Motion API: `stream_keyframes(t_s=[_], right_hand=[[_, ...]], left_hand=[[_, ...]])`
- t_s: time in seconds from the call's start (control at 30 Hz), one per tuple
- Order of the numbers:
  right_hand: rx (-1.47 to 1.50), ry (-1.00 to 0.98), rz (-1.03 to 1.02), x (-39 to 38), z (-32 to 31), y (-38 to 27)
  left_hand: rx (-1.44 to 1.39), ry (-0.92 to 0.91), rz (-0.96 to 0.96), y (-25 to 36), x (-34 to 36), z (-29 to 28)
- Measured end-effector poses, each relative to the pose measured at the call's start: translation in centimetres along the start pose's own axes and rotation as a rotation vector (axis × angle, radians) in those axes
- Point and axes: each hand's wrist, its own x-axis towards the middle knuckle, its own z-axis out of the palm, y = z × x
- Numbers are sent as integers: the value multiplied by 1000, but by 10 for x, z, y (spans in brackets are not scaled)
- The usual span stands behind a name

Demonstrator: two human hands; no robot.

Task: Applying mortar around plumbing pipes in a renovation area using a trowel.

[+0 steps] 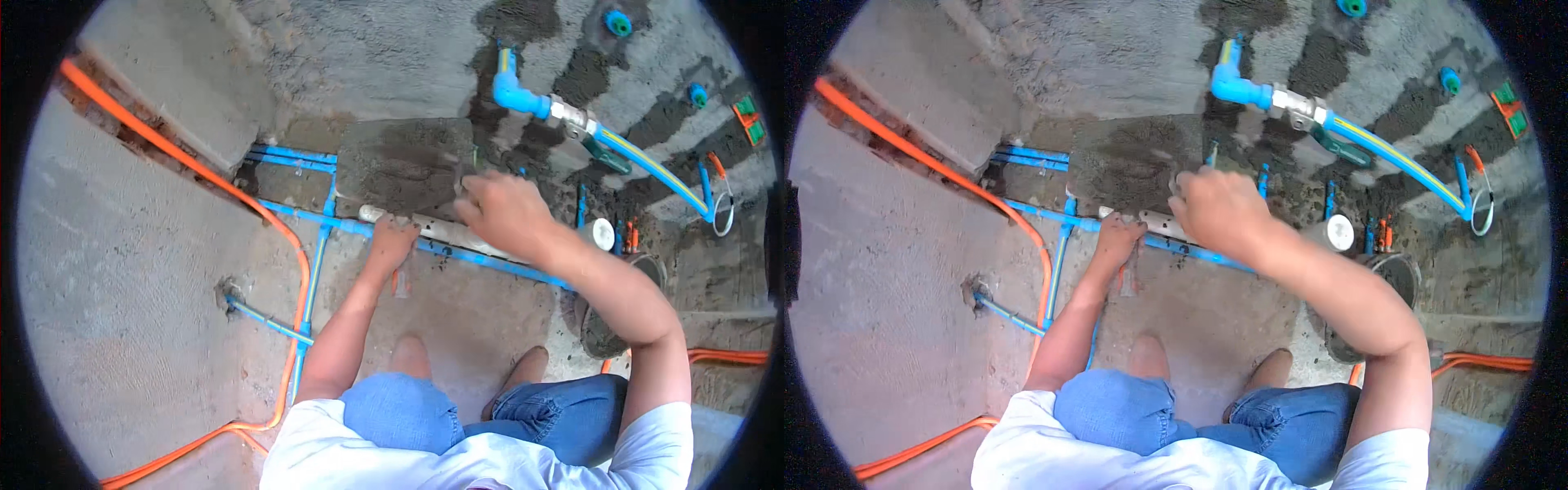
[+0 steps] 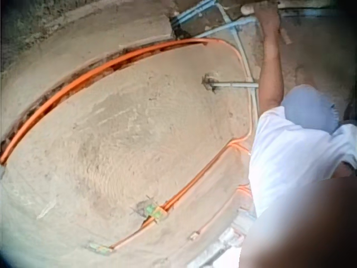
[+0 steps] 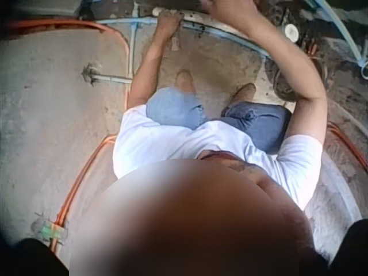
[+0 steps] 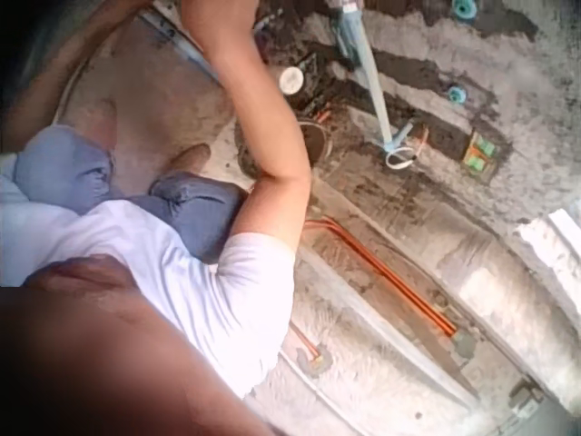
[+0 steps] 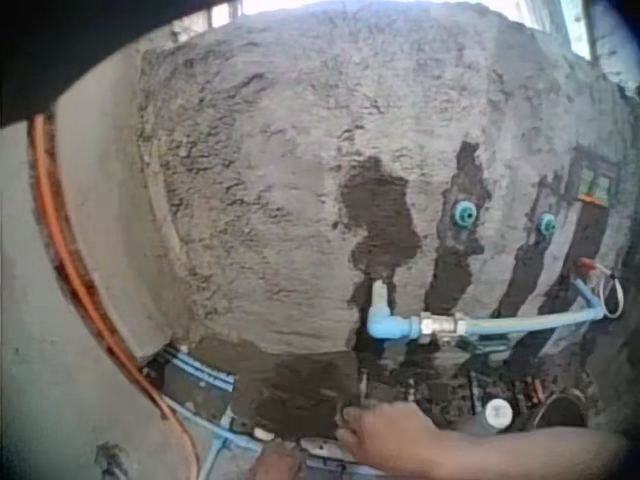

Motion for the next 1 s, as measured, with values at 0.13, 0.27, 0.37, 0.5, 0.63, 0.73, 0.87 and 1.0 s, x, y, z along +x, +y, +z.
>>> stream_keyframes(t_s=[0.13, 0.27, 0.37, 0.5, 0.63, 0.73, 0.87, 1.0], right_hand=[[-77, 83, -245, -24, 33, -14], [-122, 189, -371, -8, 74, -27], [-90, 168, -316, 8, 92, -38], [-1, 204, -302, 9, 75, -31], [-117, 135, -371, 12, 100, -30], [-92, 188, -232, 39, 108, -18], [100, 187, -120, 44, 89, -15], [-107, 260, -346, 29, 43, -19]], left_hand=[[-60, 44, -57, 7, 3, -14], [177, 257, 429, -3, 8, -8], [205, 288, 326, -11, 10, -18], [8, 256, -90, -3, -2, -19], [25, 273, 123, -8, 2, -23], [231, 253, 164, 0, -13, -6], [79, 228, 152, -3, -13, -32], [-53, -11, 28, 11, -7, -79]])
